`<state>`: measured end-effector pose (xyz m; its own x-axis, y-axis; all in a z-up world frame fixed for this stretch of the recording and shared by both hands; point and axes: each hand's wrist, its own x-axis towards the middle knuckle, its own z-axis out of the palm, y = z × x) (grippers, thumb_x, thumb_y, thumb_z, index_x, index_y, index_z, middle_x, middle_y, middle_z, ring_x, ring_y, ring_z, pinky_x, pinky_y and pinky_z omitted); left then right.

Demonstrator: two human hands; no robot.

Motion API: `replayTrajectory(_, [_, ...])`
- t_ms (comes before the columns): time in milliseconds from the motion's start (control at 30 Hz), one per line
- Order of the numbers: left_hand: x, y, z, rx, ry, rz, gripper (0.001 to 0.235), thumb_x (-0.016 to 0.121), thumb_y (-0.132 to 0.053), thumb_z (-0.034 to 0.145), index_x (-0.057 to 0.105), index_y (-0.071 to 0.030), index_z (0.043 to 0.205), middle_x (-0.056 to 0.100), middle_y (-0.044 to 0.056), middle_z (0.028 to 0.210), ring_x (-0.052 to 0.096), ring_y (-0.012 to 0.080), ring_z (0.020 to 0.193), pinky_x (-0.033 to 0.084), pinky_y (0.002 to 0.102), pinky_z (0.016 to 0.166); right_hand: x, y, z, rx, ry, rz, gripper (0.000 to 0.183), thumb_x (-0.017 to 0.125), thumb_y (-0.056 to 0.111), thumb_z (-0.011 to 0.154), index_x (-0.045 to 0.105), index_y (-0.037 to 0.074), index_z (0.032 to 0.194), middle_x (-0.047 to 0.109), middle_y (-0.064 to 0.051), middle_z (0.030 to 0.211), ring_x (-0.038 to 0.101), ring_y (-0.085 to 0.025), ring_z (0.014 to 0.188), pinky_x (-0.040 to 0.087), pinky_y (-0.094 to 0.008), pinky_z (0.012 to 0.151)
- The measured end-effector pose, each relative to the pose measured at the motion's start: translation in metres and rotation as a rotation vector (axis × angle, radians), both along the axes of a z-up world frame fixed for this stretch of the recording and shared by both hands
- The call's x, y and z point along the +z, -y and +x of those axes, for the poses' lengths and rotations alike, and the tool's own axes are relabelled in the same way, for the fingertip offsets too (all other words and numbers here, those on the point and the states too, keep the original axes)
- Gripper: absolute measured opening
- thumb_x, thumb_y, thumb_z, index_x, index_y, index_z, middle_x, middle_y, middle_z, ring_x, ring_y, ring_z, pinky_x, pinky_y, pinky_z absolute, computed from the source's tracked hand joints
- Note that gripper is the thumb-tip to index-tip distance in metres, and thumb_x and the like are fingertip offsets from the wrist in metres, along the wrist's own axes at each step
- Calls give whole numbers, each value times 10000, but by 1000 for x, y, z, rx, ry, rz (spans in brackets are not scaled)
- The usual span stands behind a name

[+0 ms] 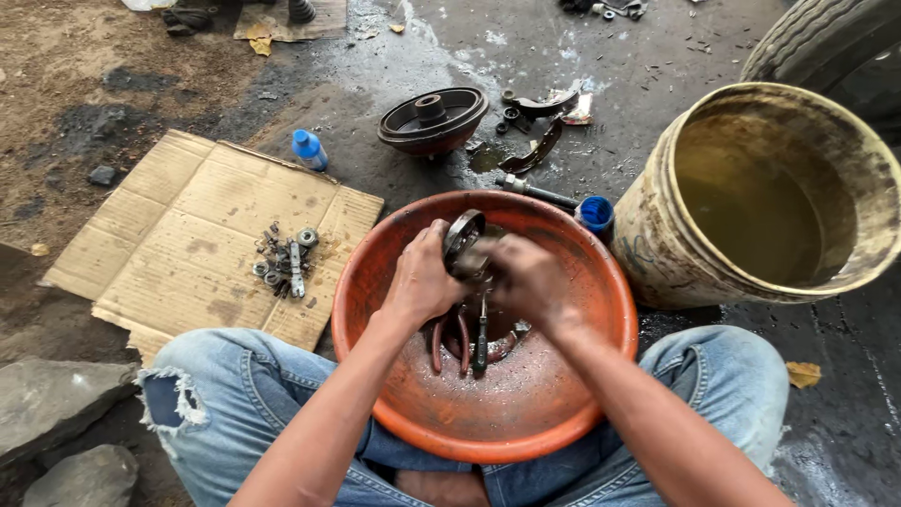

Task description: The person sits on the ground and scrubs greasy mechanical parts in a red basin filled with dark liquid. They use a brush and their hands to clean the parts, occasionally dipping them into the liquid and rinsing them with water from a nearby bucket.

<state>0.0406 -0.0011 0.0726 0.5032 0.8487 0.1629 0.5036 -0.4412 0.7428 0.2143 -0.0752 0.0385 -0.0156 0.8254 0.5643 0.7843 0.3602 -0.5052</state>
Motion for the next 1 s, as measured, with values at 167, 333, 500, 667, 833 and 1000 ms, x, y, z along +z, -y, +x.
replayTrajectory(167, [2,4,-7,34,-11,-12,708,914,-236,653,567,22,1213,684,232,1081,674,431,1008,545,498,857,-19,-16,49,-333,104,-557,428,546,85,900,636,191,1305,735,-161,1027,746,-333,876,615,-469,820])
replayTrajectory(333, [-5,7,-7,78,8,-26,697,908,-219,660,568,25,1217,674,229,1098,688,407,988,561,475,849,-70,-7,45,-300,524,-1049,373,602,178,909,613,234,1278,685,-208,1090,700,-397,970,583,-572,828])
replayTrajectory(500, [-2,6,-2,67,-3,3,731,912,-203,639,554,32,1232,670,227,1100,674,412,1004,546,482,854,-103,-2,48,-205,542,-885,374,672,257,874,617,156,1231,654,-217,1137,682,-388,988,604,-533,796])
replayTrajectory(667, [10,6,3,61,-64,-102,636,891,-211,693,564,-4,1197,673,204,1096,675,398,1026,540,481,884,-85,-4,34,-96,279,-1140,543,555,181,966,409,88,1480,689,-246,1096,720,-356,909,638,-523,823])
replayTrajectory(833, [6,5,5,85,-60,-143,613,858,-121,660,553,-10,1180,659,217,1123,649,422,1063,532,488,903,-1,-8,11,-249,-376,-863,338,526,265,987,475,63,1253,715,-184,930,714,-308,768,625,-561,754])
replayTrajectory(1000, [-13,3,14,52,-66,-8,687,775,-13,643,523,51,1279,641,256,1163,624,452,1119,520,484,959,33,-7,-11,-219,-353,-753,297,456,292,1012,452,67,1206,704,-168,812,700,-298,616,633,-526,586])
